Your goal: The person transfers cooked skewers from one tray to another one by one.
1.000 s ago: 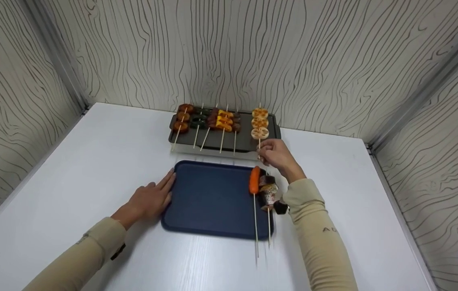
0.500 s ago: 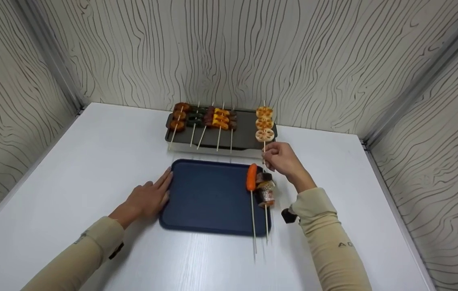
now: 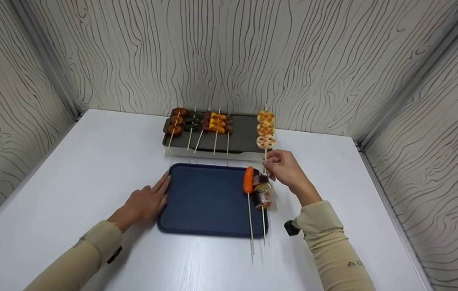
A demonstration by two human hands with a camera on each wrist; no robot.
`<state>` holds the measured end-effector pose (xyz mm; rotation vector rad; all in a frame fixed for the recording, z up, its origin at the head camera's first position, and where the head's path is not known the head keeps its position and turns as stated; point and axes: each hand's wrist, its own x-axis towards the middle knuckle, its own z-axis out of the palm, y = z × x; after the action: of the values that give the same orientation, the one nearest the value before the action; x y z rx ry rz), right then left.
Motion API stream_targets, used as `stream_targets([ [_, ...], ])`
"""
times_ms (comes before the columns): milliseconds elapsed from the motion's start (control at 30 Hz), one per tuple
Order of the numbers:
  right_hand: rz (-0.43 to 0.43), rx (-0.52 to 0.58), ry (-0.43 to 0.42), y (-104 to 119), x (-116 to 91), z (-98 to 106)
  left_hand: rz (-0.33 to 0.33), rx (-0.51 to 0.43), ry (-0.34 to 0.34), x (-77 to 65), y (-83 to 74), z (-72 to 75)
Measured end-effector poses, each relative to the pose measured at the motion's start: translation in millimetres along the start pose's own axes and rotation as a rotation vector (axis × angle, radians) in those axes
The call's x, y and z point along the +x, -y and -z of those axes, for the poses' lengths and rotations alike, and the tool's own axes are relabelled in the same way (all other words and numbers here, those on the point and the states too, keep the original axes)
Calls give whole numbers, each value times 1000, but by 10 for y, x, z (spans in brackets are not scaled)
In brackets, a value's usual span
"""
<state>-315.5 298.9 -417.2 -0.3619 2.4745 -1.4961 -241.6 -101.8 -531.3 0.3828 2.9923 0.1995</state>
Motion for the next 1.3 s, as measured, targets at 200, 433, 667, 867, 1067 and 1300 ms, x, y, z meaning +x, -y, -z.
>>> stream_targets([
  [200, -5, -32, -17, 32, -144, -23, -14, 4, -16, 63, 57, -117],
  [433, 4, -37, -28, 37, -289, -36, -7, -4, -10, 33, 21, -41],
  [667, 0, -62, -34, 55, -494, -88, -8, -20, -16, -20, -21, 25],
  [867, -17, -60, -24, 86, -672, -157, -9, -9, -23, -31, -17, 36],
  [1067, -43, -60, -5, 57, -787, -262, -2, 2, -8, -50, -28, 60],
  [1300, -59, -35, 35, -34, -875, -451, 2, 2, 0, -42, -35, 42],
])
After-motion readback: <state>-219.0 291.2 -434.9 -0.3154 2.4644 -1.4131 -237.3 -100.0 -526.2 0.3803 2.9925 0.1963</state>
